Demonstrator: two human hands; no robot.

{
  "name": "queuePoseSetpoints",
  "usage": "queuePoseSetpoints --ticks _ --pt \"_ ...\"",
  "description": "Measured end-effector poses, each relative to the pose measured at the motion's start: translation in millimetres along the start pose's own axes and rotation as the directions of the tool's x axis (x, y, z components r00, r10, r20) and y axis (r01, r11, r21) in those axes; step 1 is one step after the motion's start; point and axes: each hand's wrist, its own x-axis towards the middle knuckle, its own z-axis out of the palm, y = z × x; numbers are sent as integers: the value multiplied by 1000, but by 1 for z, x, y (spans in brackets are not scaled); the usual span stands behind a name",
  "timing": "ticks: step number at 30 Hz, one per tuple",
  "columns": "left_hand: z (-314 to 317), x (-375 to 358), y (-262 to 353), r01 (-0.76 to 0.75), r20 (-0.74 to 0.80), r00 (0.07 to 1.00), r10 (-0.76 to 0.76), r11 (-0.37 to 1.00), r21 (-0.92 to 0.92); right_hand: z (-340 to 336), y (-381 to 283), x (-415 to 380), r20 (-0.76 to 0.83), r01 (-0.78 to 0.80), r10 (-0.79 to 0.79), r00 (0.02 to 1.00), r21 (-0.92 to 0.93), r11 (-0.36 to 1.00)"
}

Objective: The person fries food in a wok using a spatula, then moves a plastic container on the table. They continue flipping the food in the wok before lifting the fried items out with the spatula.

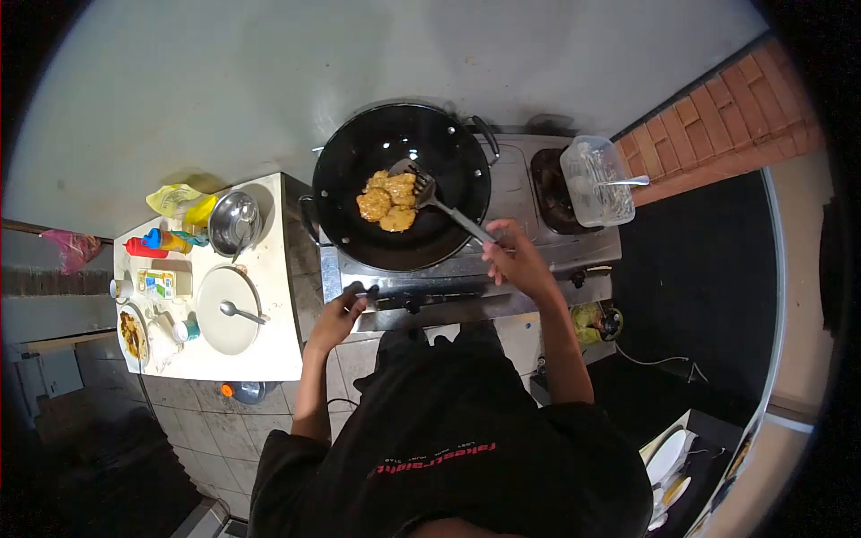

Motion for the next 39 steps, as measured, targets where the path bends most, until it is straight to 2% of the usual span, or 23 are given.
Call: queuePoseSetpoints --ticks 2,3,5,7,9,10,12,15,16,18,19,20,21,23,24,25,27,29,31,33,35,36,39 --pt "1 -11 33 104 105 989 -109 993 55 -15 6 -3 72 0 -3 997 45 999" --pt "7 -13 42 102 102 989 -108 993 65 -25 5 -7 71 5 -8 997 53 999" --pt "26 -19 62 45 208 977 -49 999 21 -53 -4 -21 -3 69 -69 998 -113 991" --pt "52 -21 90 41 246 969 -34 999 -21 -101 -8 -36 -68 106 -117 991 -151 983" --pt "85 -22 116 42 349 935 56 963 -265 -160 -7 -51 -192 130 -179 965 -242 961" --pt "102 -23 137 50 347 935 74 941 -336 -193 -3 -57 -251 122 -198 947 -288 950" --pt "132 -15 176 9 365 925 110 951 -310 -257 34 -47 -372 151 -304 877 -386 910" --pt "179 14 230 -87 378 896 235 925 -369 -318 49 -30 -371 107 -219 903 -298 949" --pt "198 29 239 -141 327 908 262 926 -351 -337 62 -17 -320 119 -219 922 -306 945" --pt "229 67 270 -237 201 932 303 926 -295 -368 82 21 -207 -3 -54 977 -267 964" --pt "247 88 280 -252 113 948 296 921 -296 -369 81 34 -160 11 -58 985 -279 960" --pt "256 100 302 -142 110 976 190 928 -344 -368 79 45 -161 27 -67 985 -244 969" --pt "289 133 289 -137 36 983 181 847 -514 -364 79 54 -167 36 -71 983 -205 978" --pt "317 172 291 -119 -32 993 115 935 -333 -355 78 68 -131 9 -33 991 -180 984" --pt "337 191 279 -130 -73 991 114 955 -266 -354 81 75 -70 6 -13 997 -100 995" --pt "342 187 287 -117 -85 992 97 956 -270 -350 79 77 -10 1 -2 1000 -19 1000" --pt "345 182 296 -55 -18 998 53 904 -425 -339 81 77 13 -14 14 1000 12 1000" --pt "353 185 291 -91 -97 994 54 893 -440 -331 83 77 -48 21 -22 999 -25 999" --pt "353 183 296 -225 -197 967 163 909 -352 -335 87 77 -47 38 -39 998 -19 999" --pt "354 176 301 -218 -222 965 142 904 -367 -339 93 79 -54 56 -57 997 -11 998" --pt "352 165 303 -300 -308 915 262 950 -84 -340 104 80 -75 82 -85 993 -52 995" --pt "355 159 301 -360 -394 854 340 933 24 -339 101 74 -61 98 -101 993 -49 994" --pt "358 140 295 -403 -416 835 359 915 -19 -336 94 56 -96 100 -108 989 -88 991"
